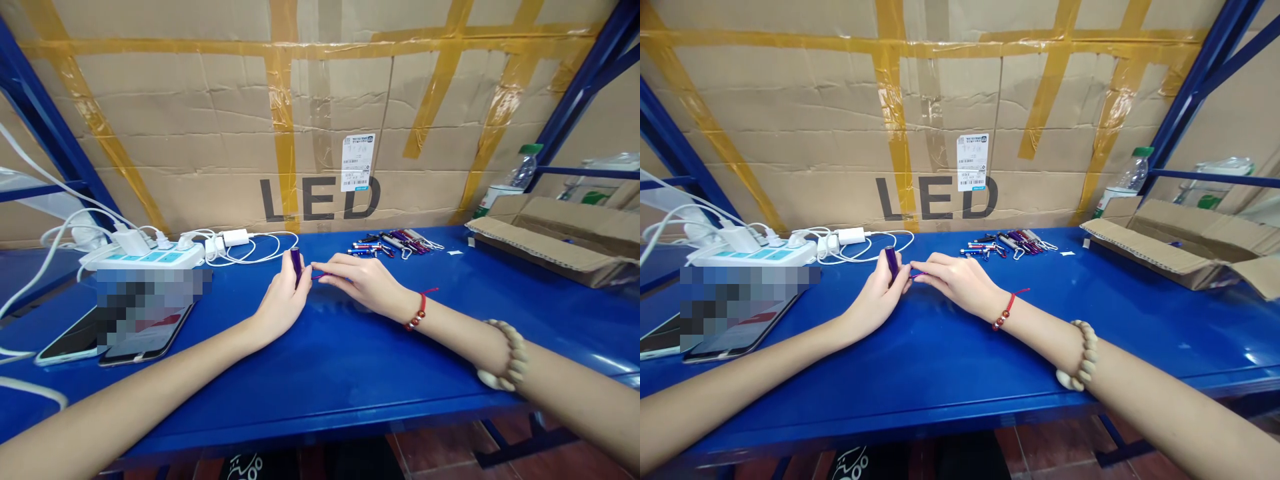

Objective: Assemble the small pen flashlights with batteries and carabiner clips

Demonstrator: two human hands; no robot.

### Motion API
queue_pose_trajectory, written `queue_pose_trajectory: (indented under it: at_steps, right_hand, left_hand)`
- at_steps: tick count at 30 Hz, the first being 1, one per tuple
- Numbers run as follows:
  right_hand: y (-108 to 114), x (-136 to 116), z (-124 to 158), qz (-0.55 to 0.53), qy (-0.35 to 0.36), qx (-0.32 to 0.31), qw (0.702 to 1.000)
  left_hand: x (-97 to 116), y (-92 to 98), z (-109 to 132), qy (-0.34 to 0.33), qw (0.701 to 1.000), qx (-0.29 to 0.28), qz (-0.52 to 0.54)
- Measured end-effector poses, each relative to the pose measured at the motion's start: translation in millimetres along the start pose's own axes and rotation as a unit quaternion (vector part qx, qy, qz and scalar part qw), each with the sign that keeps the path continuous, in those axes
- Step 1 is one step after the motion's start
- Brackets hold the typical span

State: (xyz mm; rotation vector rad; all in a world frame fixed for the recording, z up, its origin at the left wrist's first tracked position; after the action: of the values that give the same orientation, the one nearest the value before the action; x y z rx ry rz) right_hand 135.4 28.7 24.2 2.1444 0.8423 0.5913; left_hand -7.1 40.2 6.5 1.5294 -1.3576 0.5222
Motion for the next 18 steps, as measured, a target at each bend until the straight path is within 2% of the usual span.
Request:
queue_pose_trajectory:
  at_steps: [4,7,13,18]
  right_hand:
    - [0,1,-1,-0.007,-0.021,-0.006,1.0]
    - [-1,3,-1,-0.068,-0.059,-0.003,0.996]
    - [-10,8,-1,-0.271,-0.152,-0.02,0.95]
    - [-13,10,-1,-0.321,-0.171,-0.015,0.931]
  left_hand:
    - [1,0.9,0,0.014,1.0,0.002,-0.019]
    - [4,1.1,0,0.004,0.999,0.001,-0.037]
    - [8,-2.0,1,-0.017,0.999,-0.027,-0.035]
    - [8,-1.9,1,-0.029,0.999,-0.025,-0.016]
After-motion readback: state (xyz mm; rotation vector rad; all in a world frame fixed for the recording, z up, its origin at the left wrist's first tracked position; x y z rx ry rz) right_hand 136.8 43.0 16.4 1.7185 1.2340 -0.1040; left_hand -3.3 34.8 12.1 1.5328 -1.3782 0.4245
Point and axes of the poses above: each hand's wrist, its own z-axis away from the middle knuckle, its own y-axis out of the back of the hand, x = y × z, the point moved 4 cm from there along -z, towards the middle knuckle, and after that the axes turned 10 degrees about z, right-handed, at the moved point
